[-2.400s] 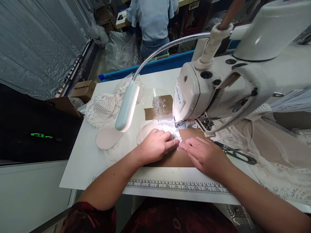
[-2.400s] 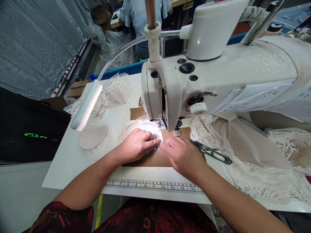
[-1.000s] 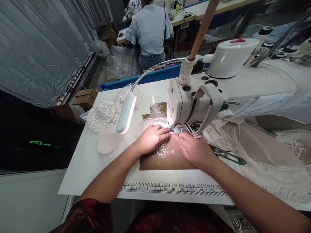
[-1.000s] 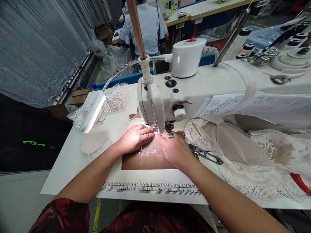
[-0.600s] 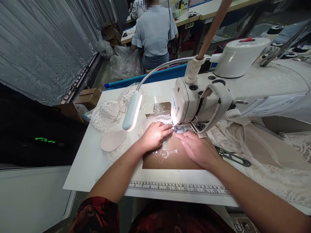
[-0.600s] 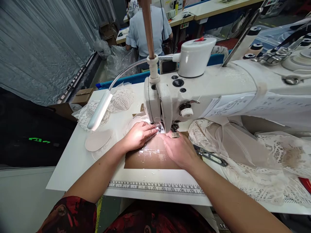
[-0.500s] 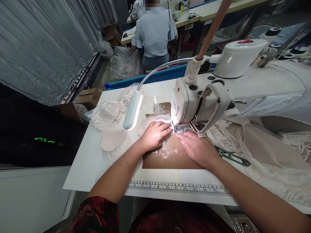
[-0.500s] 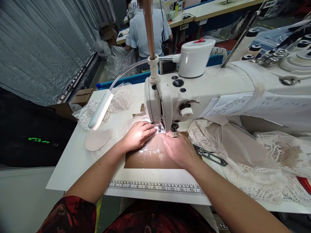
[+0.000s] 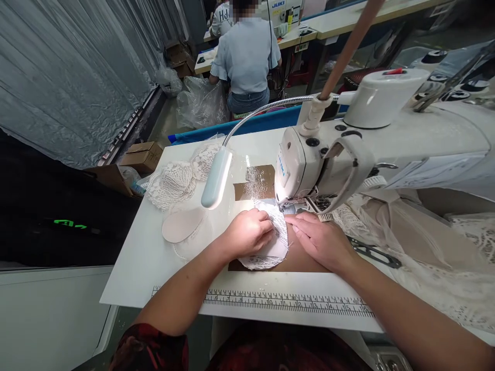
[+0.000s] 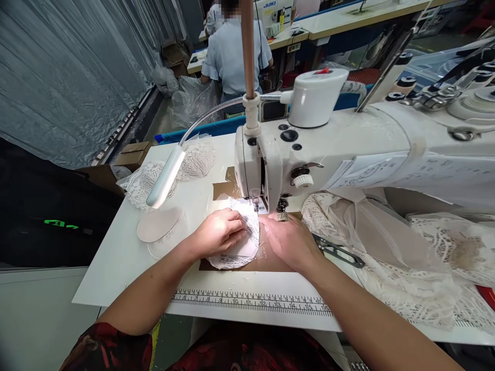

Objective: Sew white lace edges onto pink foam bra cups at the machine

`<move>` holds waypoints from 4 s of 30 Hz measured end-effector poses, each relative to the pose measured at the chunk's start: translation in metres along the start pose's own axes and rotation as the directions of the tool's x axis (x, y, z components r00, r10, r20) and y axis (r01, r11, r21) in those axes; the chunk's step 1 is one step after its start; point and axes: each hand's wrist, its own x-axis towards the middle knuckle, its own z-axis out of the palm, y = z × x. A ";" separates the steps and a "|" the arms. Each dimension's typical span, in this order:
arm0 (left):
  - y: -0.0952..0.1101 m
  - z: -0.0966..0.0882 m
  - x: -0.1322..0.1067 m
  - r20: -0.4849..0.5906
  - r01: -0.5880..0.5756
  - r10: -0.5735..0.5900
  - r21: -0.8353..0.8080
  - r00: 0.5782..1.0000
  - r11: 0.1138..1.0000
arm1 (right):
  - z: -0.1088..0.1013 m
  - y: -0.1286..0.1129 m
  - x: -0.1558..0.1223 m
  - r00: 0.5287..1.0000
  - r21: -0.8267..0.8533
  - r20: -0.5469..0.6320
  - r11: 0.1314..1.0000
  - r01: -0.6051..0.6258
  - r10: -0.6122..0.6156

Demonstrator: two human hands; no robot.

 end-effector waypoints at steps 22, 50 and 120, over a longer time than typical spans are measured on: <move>-0.006 0.015 0.005 0.006 -0.099 0.099 0.197 0.995 0.975 | 0.002 -0.007 0.002 0.998 -0.103 0.064 0.994 0.029 -0.023; -0.016 0.016 0.009 -0.126 -0.141 0.142 0.020 0.982 0.990 | 0.007 -0.002 -0.002 0.998 -0.056 0.044 0.997 0.051 -0.049; -0.017 0.015 -0.001 -0.179 -0.231 0.214 -0.076 0.960 0.970 | 0.005 -0.002 -0.007 0.998 0.025 -0.023 0.998 0.057 -0.056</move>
